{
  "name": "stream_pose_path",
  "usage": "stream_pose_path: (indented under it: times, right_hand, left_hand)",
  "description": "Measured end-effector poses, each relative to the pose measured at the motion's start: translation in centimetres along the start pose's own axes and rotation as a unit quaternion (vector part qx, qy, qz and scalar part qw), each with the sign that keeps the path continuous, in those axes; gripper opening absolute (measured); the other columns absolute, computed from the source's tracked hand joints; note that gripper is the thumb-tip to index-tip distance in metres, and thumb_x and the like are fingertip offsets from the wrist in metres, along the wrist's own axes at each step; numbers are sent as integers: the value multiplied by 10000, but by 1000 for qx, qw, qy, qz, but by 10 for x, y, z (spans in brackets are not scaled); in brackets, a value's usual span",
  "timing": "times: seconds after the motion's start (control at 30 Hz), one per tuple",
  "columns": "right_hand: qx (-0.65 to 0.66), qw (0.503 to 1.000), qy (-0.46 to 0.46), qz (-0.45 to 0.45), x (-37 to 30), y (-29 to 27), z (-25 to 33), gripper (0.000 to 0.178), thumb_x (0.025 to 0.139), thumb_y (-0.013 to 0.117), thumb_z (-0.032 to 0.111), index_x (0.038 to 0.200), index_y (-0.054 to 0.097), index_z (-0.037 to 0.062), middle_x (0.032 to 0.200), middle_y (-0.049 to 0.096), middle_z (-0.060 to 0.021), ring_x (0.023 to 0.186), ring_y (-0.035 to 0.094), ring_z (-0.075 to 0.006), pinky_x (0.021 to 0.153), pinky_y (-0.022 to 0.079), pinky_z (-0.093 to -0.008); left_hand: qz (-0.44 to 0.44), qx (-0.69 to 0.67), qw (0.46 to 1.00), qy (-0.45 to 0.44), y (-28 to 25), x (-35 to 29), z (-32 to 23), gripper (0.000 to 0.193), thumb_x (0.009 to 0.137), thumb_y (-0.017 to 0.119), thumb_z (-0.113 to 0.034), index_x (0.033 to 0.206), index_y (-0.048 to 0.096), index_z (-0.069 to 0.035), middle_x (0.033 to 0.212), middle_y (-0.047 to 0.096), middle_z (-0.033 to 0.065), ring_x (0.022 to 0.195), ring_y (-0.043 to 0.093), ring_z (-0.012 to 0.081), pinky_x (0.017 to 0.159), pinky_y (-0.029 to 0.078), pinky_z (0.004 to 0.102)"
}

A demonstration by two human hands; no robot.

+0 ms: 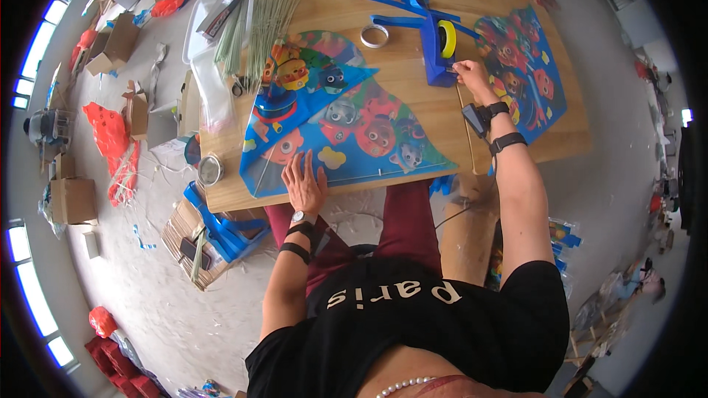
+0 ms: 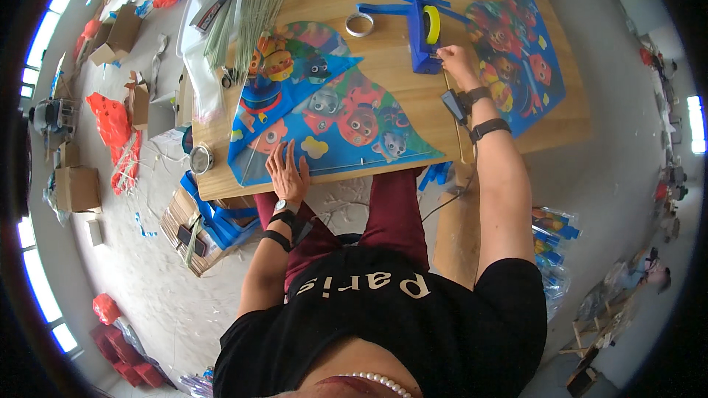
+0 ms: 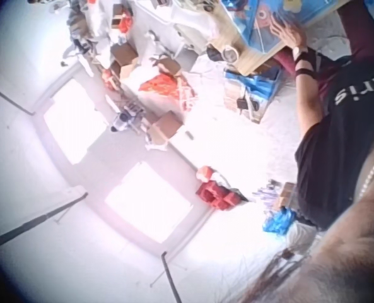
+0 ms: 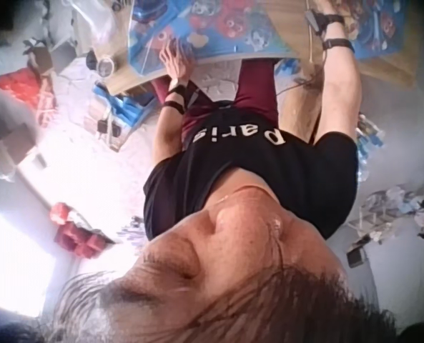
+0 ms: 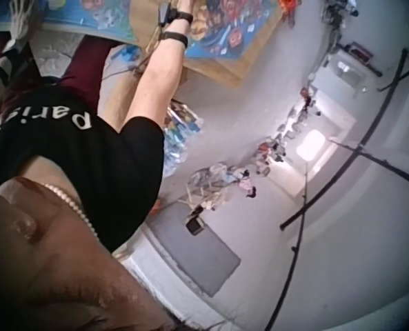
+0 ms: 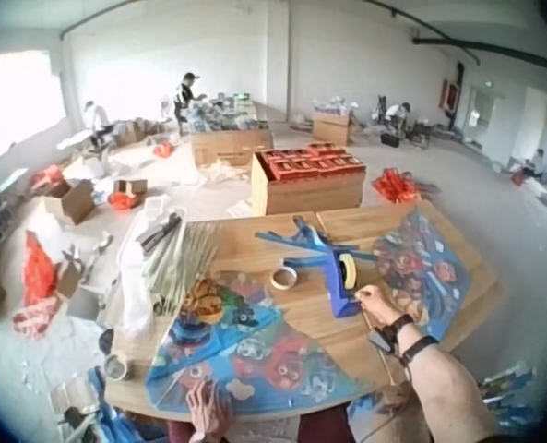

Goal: The recorder is assembling small character-themed kites by folding and taping the plastic film over support rods.

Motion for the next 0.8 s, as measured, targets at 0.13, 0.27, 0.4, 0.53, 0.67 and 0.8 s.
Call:
stream_pose_path:
  times: [0.13, 0.27, 0.4, 0.53, 0.67, 0.8]
  right_hand:
    - [89, 993, 57, 45, 3, -16, -5, 207, 1012, 690, 252, 1070, 727, 57, 945, 680, 34, 795, 593, -73, 739, 523, -259]
    - [128, 986, 84, 61, -3, -15, -1, 183, 972, 746, 244, 1059, 728, 84, 907, 661, 39, 819, 594, -87, 807, 519, -269]
    - [238, 964, 103, 51, -12, -15, -1, 175, 925, 785, 195, 1037, 704, 87, 953, 656, 2, 911, 605, -122, 888, 508, -293]
    - [369, 924, 88, 52, -21, -12, -7, 182, 913, 772, 163, 1026, 663, 70, 1030, 651, -40, 974, 605, -164, 926, 512, -313]
    - [384, 914, 109, 67, -19, -11, -9, 204, 915, 757, 179, 1043, 644, 67, 1045, 643, -52, 984, 606, -182, 945, 514, -324]
    - [333, 934, 112, 62, -15, -10, -8, 209, 933, 721, 225, 1050, 633, 77, 1065, 631, -47, 1009, 598, -183, 960, 506, -331]
  left_hand:
    - [2, -13, 1000, 6, 1, 4, -5, 529, 931, 645, -214, 1431, 549, -71, 1405, 532, 166, 1330, 469, 391, 1126, 342, 531]
    - [-4, -10, 1000, 6, -1, 2, -3, 529, 921, 645, -199, 1425, 554, -68, 1401, 535, 166, 1324, 475, 391, 1122, 348, 530]
    - [-8, -13, 1000, 12, -1, 4, -5, 526, 913, 648, -191, 1417, 559, -67, 1396, 536, 166, 1317, 481, 389, 1118, 350, 528]
    - [-7, -10, 1000, 10, 0, 3, -4, 512, 911, 647, -190, 1400, 567, -64, 1386, 538, 165, 1314, 482, 384, 1115, 350, 528]
    - [-7, -1, 1000, 13, 2, 2, -3, 497, 911, 646, -193, 1385, 576, -61, 1379, 538, 164, 1313, 483, 380, 1113, 351, 526]
    - [-9, -3, 1000, 15, 3, 3, -4, 483, 907, 643, -193, 1367, 585, -57, 1371, 539, 165, 1309, 483, 379, 1110, 352, 526]
Point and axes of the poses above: each hand's wrist, its own x-axis towards the middle knuckle, its own y-axis out of the palm, z = x × y, the point moved 4 cm from there along x, towards the middle knuckle
